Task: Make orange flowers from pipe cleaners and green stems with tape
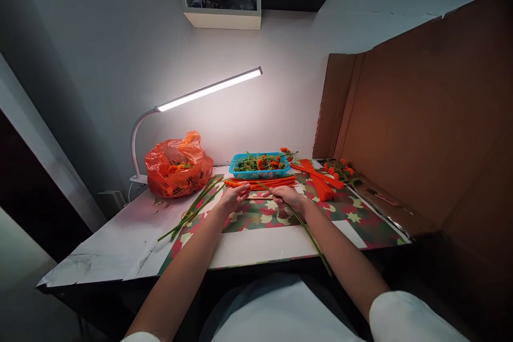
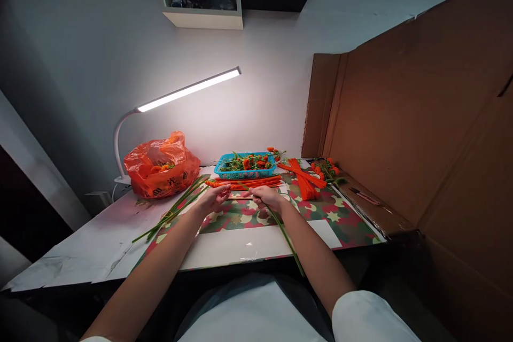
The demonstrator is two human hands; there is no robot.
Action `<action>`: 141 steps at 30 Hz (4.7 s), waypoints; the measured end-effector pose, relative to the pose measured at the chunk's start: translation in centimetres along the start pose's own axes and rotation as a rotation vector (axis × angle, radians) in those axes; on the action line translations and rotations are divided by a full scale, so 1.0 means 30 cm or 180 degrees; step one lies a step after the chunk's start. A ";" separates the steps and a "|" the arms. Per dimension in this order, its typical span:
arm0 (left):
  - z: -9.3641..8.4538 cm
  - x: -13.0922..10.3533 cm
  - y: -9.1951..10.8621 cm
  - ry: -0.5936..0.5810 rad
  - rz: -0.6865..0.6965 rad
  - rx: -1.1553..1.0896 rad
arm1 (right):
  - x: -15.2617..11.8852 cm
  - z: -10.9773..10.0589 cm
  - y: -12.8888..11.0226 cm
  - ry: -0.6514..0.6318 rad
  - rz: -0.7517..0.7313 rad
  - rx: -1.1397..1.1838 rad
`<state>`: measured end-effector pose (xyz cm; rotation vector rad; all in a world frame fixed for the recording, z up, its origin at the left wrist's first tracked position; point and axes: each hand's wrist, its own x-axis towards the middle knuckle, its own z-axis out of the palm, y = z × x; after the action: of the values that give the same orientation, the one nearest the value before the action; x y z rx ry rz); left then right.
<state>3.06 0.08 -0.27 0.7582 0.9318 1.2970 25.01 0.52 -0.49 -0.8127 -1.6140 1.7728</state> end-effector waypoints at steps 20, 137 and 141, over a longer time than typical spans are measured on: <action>-0.010 -0.001 -0.011 -0.0327 0.0582 0.0517 | -0.008 0.027 -0.018 0.0160 0.0256 -0.0464; 0.053 -0.040 -0.057 -0.0666 0.0810 0.0586 | 0.026 0.027 0.035 -0.0293 -0.0089 -0.0152; 0.061 -0.043 -0.075 -0.0827 0.0703 0.0532 | 0.027 0.028 0.036 -0.0321 -0.0100 -0.0127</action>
<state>5.69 -1.41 -1.24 1.1574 0.7675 1.2829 23.82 0.55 -1.53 -0.7224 -1.7229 1.7902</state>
